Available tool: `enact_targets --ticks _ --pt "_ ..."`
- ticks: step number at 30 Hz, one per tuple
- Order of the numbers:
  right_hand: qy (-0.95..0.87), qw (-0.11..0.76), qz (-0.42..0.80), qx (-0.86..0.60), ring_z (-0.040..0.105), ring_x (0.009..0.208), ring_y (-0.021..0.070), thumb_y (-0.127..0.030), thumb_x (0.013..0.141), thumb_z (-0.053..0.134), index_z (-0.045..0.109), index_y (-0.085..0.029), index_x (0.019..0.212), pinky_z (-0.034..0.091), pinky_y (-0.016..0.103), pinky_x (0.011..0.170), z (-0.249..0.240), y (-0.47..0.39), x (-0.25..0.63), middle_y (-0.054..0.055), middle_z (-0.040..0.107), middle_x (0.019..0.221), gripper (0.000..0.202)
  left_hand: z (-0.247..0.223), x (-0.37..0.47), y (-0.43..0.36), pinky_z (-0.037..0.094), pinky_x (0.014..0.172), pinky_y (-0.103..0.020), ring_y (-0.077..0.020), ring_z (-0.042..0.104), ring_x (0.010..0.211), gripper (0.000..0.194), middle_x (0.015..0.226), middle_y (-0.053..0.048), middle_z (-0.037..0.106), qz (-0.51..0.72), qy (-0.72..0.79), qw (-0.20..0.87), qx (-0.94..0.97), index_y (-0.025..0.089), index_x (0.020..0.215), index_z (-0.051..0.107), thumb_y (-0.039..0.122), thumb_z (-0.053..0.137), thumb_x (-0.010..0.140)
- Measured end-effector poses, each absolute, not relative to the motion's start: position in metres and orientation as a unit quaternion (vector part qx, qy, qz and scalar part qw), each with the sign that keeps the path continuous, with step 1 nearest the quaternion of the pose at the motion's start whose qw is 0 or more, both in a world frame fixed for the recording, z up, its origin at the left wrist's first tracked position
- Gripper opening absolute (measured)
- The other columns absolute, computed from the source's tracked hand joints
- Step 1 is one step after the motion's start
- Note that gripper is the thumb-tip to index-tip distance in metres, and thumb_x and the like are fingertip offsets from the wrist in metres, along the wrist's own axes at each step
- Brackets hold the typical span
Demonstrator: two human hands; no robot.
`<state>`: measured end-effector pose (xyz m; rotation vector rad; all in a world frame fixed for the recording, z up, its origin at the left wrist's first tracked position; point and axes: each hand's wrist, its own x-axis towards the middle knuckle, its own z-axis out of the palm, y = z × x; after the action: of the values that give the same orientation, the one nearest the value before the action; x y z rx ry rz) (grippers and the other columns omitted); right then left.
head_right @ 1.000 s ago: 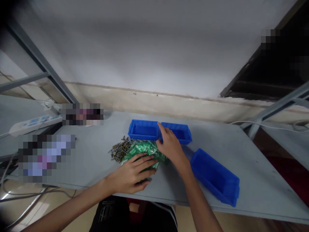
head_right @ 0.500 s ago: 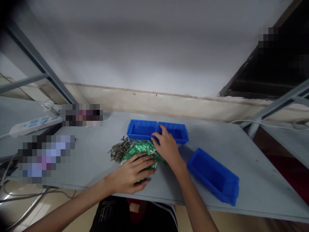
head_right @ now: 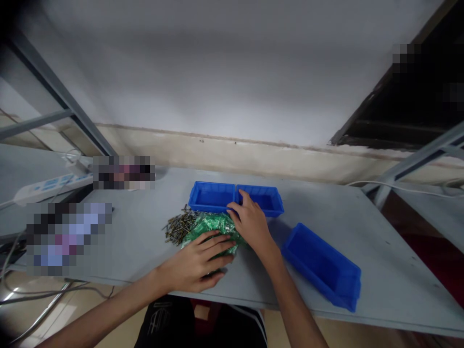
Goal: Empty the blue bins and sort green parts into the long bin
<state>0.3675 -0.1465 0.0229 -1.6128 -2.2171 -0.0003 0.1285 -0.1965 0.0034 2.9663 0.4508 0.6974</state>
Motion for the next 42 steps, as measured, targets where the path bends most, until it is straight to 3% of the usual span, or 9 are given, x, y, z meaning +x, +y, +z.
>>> enact_targets --ticks 14,26,42 --pt "-0.749 0.212 -0.018 -0.627 0.076 0.110 0.0255 -0.035 0.115 0.053 0.078 -0.029 0.128 0.061 0.034 0.083 0.017 -0.130 0.360 0.011 0.060 0.157 0.029 0.004 0.129 -0.196 0.042 0.131 -0.052 -0.0295 0.059 0.150 0.036 0.156 -0.011 0.069 0.227 0.147 0.031 0.962 0.020 0.139 0.072 0.034 0.062 0.107" --pt "-0.793 0.184 0.009 -0.581 0.077 0.112 0.0251 -0.034 0.115 0.057 0.079 -0.029 0.127 0.060 0.035 0.092 0.029 -0.117 0.342 0.012 0.059 0.156 0.026 0.003 0.129 -0.196 0.041 0.130 -0.052 -0.0299 0.058 0.151 0.036 0.157 -0.011 0.068 0.227 0.151 0.042 0.961 0.021 0.139 0.072 0.034 0.061 0.108" --pt "-0.786 0.207 0.007 -0.583 0.078 0.113 0.0277 -0.032 0.114 0.058 0.079 -0.028 0.124 0.063 0.037 0.085 0.027 -0.137 0.338 0.012 0.063 0.153 0.023 0.004 0.130 -0.196 0.042 0.129 -0.051 -0.0297 0.061 0.147 0.035 0.152 -0.010 0.071 0.237 0.146 0.029 0.960 0.020 0.137 0.073 0.034 0.062 0.108"
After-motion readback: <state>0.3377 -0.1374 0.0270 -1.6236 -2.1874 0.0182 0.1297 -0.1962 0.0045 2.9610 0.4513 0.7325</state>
